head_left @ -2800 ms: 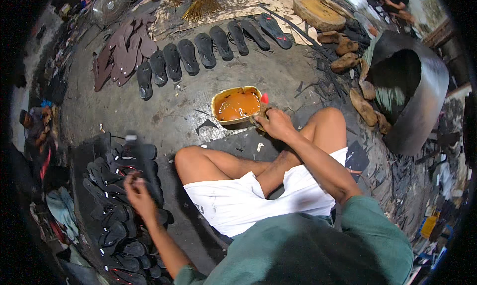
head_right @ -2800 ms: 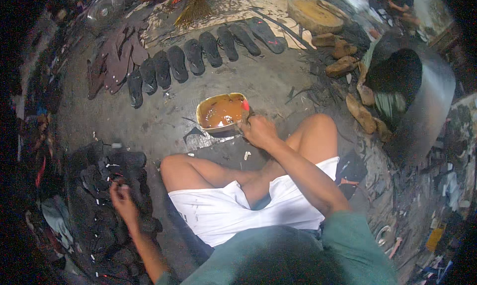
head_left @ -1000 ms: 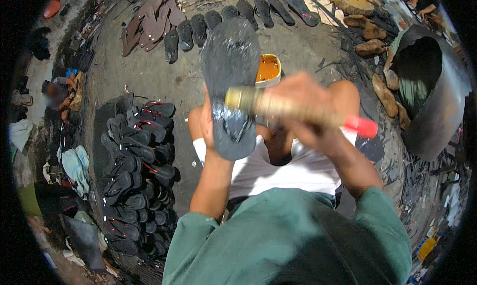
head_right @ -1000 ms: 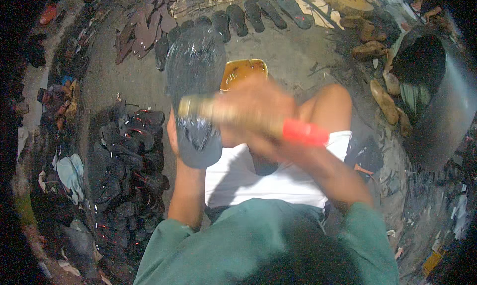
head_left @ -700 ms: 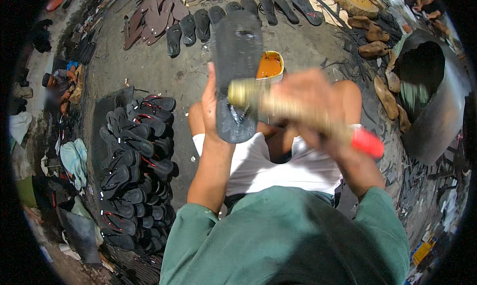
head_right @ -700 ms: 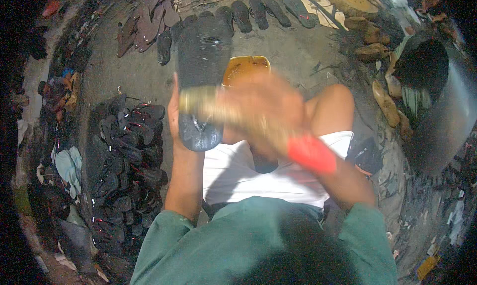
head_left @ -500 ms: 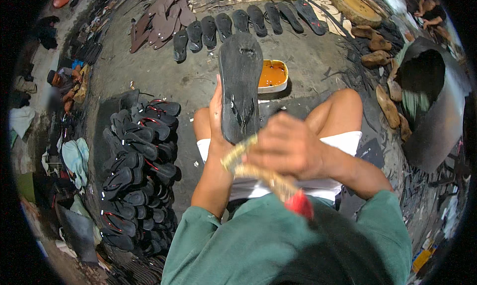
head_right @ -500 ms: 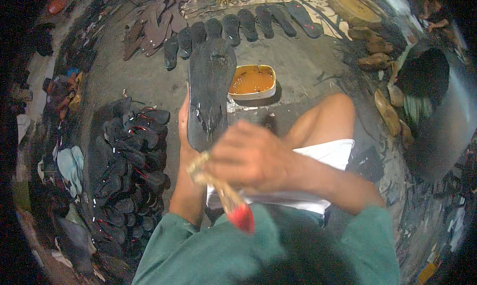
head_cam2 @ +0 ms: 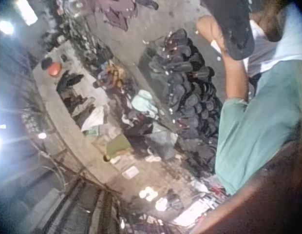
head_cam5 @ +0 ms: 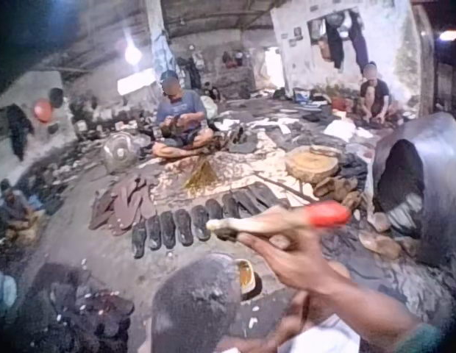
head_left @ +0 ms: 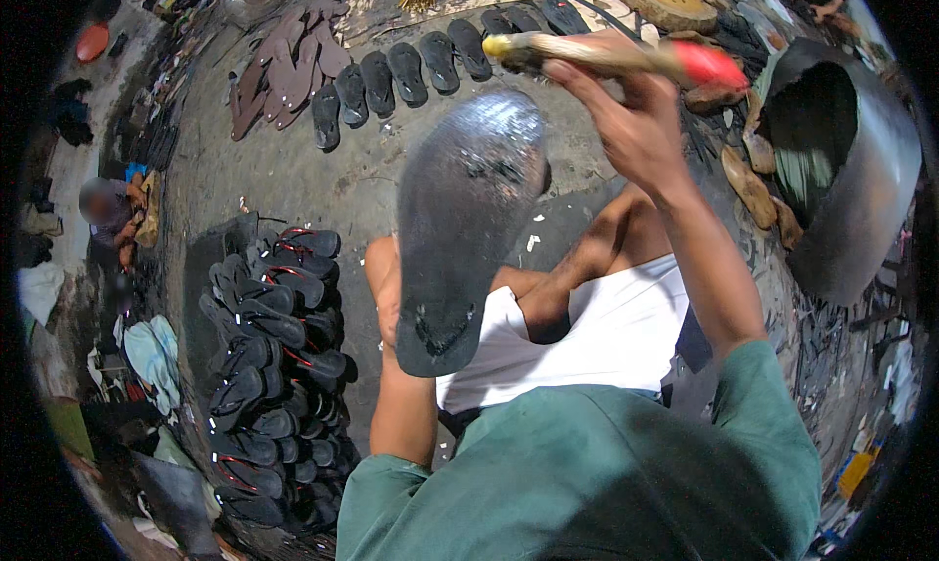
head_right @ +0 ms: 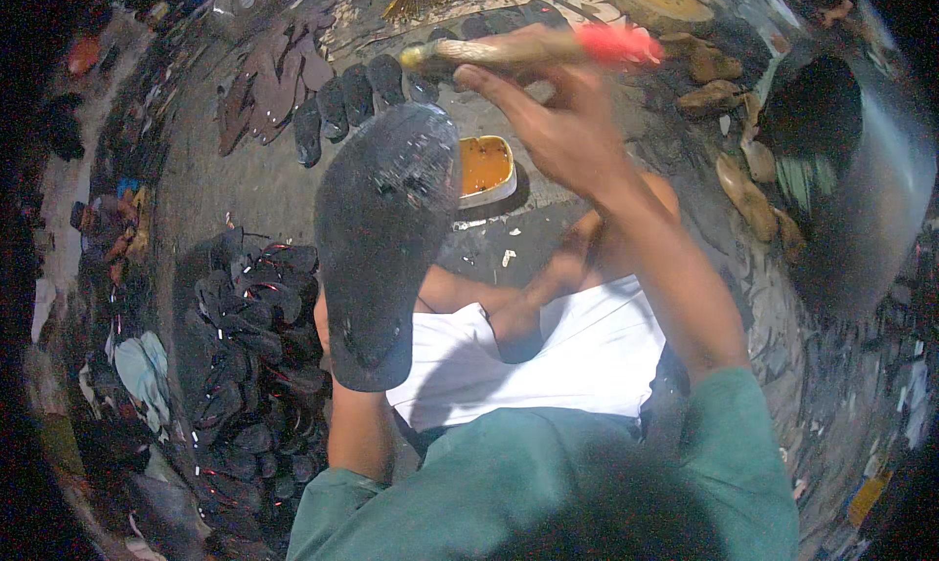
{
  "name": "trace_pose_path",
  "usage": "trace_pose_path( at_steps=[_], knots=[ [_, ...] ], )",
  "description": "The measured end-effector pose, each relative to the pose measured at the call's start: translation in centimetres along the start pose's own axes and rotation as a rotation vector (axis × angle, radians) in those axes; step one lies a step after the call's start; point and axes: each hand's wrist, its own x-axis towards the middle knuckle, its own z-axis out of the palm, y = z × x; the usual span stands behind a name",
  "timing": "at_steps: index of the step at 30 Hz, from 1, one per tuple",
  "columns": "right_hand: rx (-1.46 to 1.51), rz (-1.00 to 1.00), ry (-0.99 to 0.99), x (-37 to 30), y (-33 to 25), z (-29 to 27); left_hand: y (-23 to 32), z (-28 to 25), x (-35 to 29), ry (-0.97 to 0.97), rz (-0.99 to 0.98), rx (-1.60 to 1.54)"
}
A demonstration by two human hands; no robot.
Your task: The person sits on the floor and applies a brown adhesive to the soles of black flip-flops using a brush. They repeatedly dip the brush into a container of glue and coat each sole before placing the treated slippers on the floor.
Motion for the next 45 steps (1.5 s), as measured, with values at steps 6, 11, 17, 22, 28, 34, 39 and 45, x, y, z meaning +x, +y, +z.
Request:
trace_pose_path(
  at_steps=[6,11,17,22,28,34,39,45],
  knots=[
    [-0.088,-0.371,-0.201,-2.2,-0.3,1.9,-0.5,-2.4,2.2,-0.104,0.361,0.655],
    [0.089,-0.202,-0.433,-11.3,-2.9,2.3,-1.0,2.4,4.5,-0.109,-0.054,-0.243],
    [0.258,0.167,-0.26,-6.9,-1.4,-1.2,-3.5,5.4,8.0,-0.367,-0.041,-0.301],
    [0.027,-0.104,-0.288,-11.3,-0.2,-2.2,-4.4,10.0,12.9,-0.287,-0.17,-0.255],
    [-0.203,0.018,-0.027,-6.3,4.8,-7.0,-11.1,13.9,18.5,-0.335,-0.386,-0.169],
    [0.073,0.394,0.357,-11.4,7.1,-8.8,-19.9,15.9,30.7,-0.002,-0.375,0.255],
    [-0.007,0.715,0.852,-14.0,9.9,-12.6,-33.3,15.8,40.0,0.114,-0.409,0.285],
    [-0.074,0.755,0.895,-16.1,10.1,-17.6,-40.9,17.4,54.4,0.102,-0.422,0.08]
  ],
)
